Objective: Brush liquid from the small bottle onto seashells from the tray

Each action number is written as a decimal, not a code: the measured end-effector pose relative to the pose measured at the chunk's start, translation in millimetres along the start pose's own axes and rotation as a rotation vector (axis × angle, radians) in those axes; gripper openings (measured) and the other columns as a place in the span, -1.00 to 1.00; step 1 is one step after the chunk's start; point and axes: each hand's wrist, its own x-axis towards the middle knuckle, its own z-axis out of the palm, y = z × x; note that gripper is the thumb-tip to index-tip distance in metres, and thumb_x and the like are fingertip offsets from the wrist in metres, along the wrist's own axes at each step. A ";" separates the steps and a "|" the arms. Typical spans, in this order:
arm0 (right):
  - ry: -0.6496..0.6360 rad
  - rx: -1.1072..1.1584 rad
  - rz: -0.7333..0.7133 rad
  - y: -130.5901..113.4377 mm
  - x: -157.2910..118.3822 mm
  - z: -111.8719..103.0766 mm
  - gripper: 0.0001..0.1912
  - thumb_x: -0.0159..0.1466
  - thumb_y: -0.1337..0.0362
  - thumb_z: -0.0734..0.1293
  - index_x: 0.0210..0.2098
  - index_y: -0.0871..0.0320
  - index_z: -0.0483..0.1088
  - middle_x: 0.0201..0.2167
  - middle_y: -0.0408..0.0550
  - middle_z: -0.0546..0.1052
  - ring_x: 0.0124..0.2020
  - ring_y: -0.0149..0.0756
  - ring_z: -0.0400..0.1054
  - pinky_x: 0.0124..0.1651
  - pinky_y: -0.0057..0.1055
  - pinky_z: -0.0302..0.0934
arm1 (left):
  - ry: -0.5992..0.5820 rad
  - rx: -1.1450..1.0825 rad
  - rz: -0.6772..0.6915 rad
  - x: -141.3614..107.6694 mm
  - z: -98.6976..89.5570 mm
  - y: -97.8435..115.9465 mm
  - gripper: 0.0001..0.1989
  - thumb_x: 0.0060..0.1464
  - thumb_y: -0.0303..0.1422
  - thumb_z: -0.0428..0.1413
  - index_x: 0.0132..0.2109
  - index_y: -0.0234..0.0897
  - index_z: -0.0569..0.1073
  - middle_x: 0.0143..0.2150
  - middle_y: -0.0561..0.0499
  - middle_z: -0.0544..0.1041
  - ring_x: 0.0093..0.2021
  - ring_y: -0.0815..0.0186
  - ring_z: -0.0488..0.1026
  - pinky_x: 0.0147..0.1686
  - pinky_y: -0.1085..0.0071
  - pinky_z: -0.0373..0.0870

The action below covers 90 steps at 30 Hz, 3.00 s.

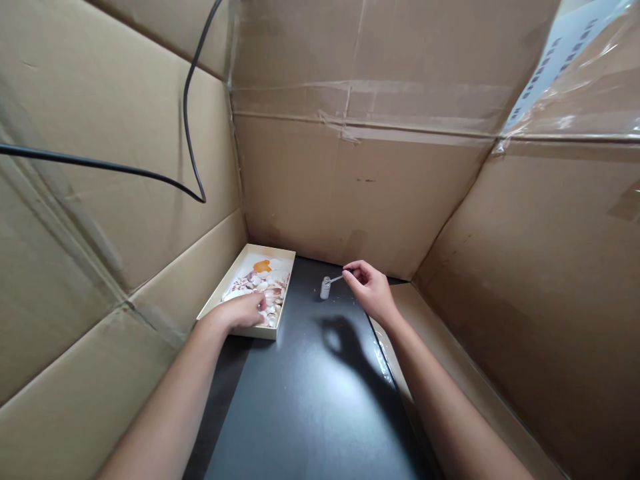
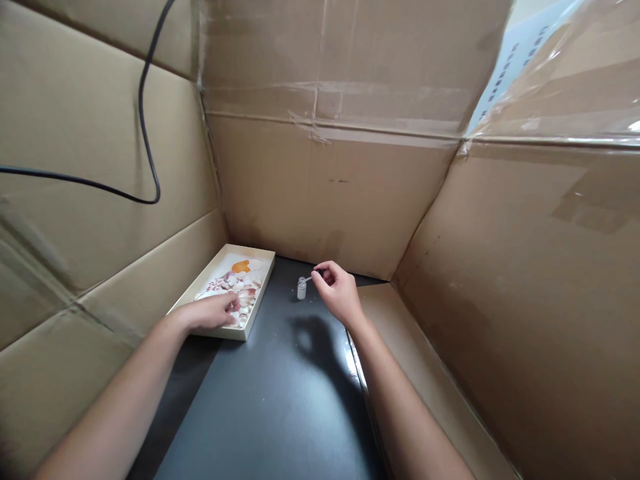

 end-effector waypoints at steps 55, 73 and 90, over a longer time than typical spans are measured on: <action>0.117 -0.057 -0.040 16.1 -70.3 28.1 -0.84 0.23 0.25 0.27 -0.22 0.16 0.39 -0.45 -0.13 0.41 -0.48 -0.38 0.26 -0.38 -0.46 0.21 | 0.056 -1.731 0.204 9.1 100.0 101.3 -0.85 -0.10 -0.49 0.12 -0.28 -0.34 0.43 -0.35 0.05 0.43 -0.37 0.44 0.33 -0.42 0.54 0.25; 0.135 -0.073 -0.094 20.2 -71.0 28.6 -0.88 0.23 0.30 0.26 -0.23 0.15 0.37 -0.39 -0.13 0.39 -0.48 -0.40 0.25 -0.38 -0.46 0.21 | 0.197 -1.485 0.274 11.9 102.6 100.7 -0.82 -0.04 -0.34 0.14 -0.25 -0.31 0.46 -0.33 0.05 0.40 -0.42 0.46 0.25 -0.47 0.54 0.16; 0.112 -0.079 -0.132 21.2 -71.8 27.7 -0.88 0.23 0.33 0.26 -0.21 0.13 0.36 -0.38 -0.14 0.38 -0.48 -0.40 0.24 -0.38 -0.46 0.20 | 0.261 -1.291 0.243 15.7 103.0 98.2 -0.74 0.04 -0.27 0.06 -0.14 -0.27 0.47 -0.29 0.03 0.43 -0.36 0.41 0.27 -0.40 0.52 0.16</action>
